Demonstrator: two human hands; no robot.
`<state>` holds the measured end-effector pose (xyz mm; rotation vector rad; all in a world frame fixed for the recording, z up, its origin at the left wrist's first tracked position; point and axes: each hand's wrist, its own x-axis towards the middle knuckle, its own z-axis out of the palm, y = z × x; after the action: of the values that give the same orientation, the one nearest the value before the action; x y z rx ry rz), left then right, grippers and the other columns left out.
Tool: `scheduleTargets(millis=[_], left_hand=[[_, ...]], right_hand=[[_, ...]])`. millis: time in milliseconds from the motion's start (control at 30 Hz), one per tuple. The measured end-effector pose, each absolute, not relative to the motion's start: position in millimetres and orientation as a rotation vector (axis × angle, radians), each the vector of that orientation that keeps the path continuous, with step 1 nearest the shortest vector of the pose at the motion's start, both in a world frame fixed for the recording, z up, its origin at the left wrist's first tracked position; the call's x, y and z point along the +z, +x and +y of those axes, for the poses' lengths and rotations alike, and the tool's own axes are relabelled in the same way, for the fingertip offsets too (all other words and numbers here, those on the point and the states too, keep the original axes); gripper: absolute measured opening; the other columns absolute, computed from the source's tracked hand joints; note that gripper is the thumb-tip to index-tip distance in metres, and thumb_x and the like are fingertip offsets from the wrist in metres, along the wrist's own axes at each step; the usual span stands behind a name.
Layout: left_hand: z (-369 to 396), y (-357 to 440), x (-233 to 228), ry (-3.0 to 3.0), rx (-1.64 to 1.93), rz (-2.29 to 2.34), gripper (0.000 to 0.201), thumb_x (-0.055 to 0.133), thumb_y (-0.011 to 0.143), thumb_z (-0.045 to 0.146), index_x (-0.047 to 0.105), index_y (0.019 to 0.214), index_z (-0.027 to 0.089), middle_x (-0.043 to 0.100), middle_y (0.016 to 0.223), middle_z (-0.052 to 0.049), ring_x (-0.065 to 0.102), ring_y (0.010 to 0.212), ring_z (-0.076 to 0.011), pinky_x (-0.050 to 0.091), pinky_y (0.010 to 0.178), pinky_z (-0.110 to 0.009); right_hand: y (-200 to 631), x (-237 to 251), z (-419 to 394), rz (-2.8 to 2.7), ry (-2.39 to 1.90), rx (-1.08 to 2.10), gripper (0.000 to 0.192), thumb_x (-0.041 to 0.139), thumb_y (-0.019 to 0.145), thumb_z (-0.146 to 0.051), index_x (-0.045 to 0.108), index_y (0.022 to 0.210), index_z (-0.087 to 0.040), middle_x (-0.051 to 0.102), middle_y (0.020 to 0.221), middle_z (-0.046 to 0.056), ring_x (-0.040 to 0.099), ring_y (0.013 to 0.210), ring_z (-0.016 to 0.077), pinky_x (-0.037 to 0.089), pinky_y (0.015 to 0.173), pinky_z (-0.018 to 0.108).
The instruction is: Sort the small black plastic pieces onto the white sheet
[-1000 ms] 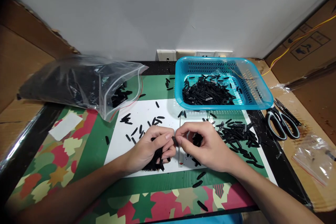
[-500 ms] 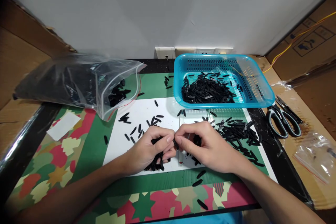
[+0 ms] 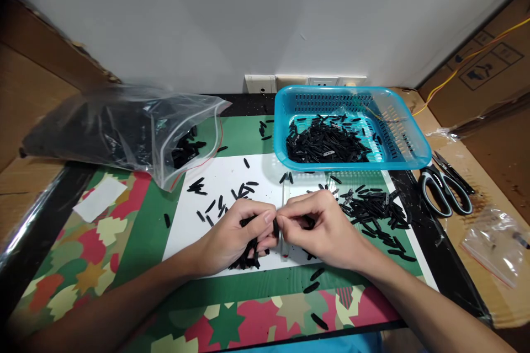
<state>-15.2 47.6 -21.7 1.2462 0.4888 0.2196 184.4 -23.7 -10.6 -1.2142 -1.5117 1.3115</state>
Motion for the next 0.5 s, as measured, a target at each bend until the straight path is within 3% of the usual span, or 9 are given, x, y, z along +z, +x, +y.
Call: scheduleTargets(millis=[300,400,500], left_hand=[[46.7,-14.4,-21.3,1.239,0.239,0.461,0.046,0.052,0.104,0.049,0.05,0.07,0.017,0.05,0.064,0.003,0.042,0.052,-0.0063,0.036,0.047,-0.018],[46.7,-14.5,-22.4,1.22,0.246,0.47,0.048,0.053,0.102,0.052,0.049,0.07,0.017,0.049,0.064,0.003,0.042,0.05,-0.006,0.036,0.046,-0.018],[46.6,-15.3,-25.9,1.15,0.249,0.495,0.049,0.056,0.1,0.055,0.047,0.069,0.018,0.048,0.063,0.003,0.043,0.048,-0.0059,0.035,0.043,-0.017]], right_hand=[[173.5,-14.1,-26.0,-1.447,-1.306,1.2,0.022,0.065,0.083,-0.011,0.069,0.062,-0.014,0.045,0.056,-0.004,0.035,0.055,0.0081,0.028,0.053,0.025],[172.6,-16.4,-27.0,-1.373,-1.319,1.22,0.016,0.067,0.08,-0.011,0.069,0.064,-0.014,0.049,0.057,-0.004,0.038,0.055,0.0084,0.031,0.053,0.024],[174.1,-15.5,-28.2,-1.308,-1.28,1.302,0.015,0.066,0.088,-0.018,0.069,0.073,-0.015,0.058,0.063,-0.002,0.046,0.059,0.0097,0.036,0.055,0.023]])
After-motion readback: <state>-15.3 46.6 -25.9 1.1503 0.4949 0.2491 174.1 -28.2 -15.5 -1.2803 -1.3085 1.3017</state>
